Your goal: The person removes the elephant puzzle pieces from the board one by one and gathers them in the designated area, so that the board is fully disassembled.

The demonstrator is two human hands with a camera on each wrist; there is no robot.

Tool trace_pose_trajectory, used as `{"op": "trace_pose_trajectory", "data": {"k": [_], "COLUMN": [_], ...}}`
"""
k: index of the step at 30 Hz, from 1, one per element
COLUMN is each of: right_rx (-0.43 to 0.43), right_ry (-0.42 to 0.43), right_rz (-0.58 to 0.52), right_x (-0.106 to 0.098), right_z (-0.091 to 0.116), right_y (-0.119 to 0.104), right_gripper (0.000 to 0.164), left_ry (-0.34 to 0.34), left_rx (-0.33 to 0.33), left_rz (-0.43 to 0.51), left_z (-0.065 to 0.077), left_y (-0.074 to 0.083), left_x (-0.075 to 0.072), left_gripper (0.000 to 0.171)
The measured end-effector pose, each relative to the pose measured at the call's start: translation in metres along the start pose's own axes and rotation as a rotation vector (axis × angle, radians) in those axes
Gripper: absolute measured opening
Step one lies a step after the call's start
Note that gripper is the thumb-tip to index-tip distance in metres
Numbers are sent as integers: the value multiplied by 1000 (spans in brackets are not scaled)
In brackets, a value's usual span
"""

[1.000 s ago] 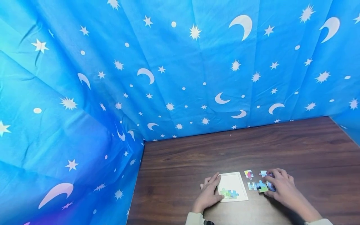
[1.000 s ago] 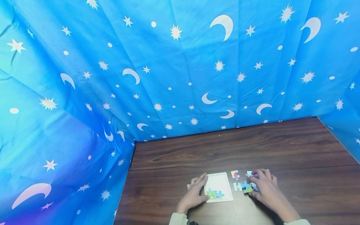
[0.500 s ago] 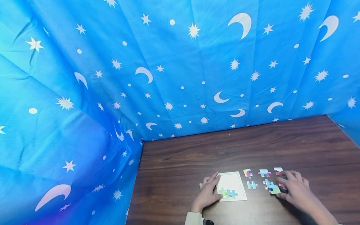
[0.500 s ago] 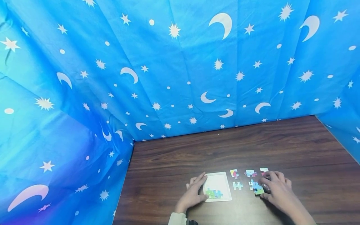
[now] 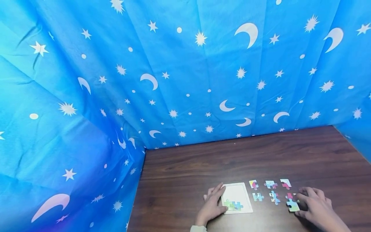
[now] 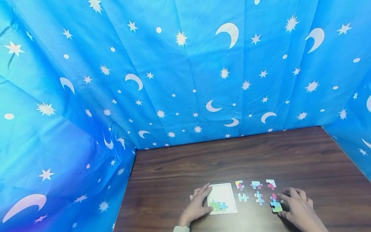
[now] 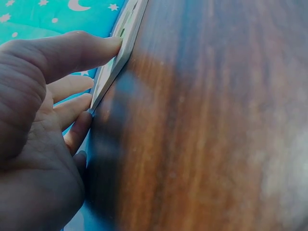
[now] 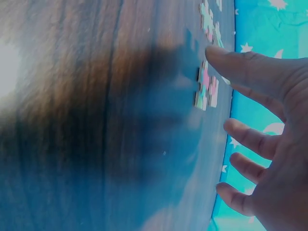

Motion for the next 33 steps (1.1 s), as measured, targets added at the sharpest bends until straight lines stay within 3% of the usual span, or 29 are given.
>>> {"op": "trace_pose_trajectory", "data": {"k": [5, 10, 24, 31, 33], "right_rx": [84, 103, 115, 136, 143], "right_ry": [-157, -170, -177, -232, -245], "right_rz": [-9, -31, -64, -69, -70], "right_x": [10, 15, 18, 24, 25], "right_z": [4, 9, 6, 9, 10], "right_y": [14, 24, 31, 36, 36], "right_gripper": [53, 53, 46, 68, 68], "left_ry": [9, 23, 15, 19, 20], "left_rx": [15, 30, -27, -23, -27], "left_rz": [-9, -12, 32, 28, 29], "left_z": [2, 4, -1, -1, -1], "left_y": [-1, 0, -2, -2, -3], "left_x": [2, 3, -1, 1, 1], "left_gripper": [76, 75, 74, 73, 73]}}
Point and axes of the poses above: each hand's wrist, its own z-axis away from the middle knuckle, its own x-axis out of the palm, y = z × x, the point moved 6 cm from there along -z, towards the middle knuckle, and after that the axes turned 1 degree about z, right-handed, at the moved point
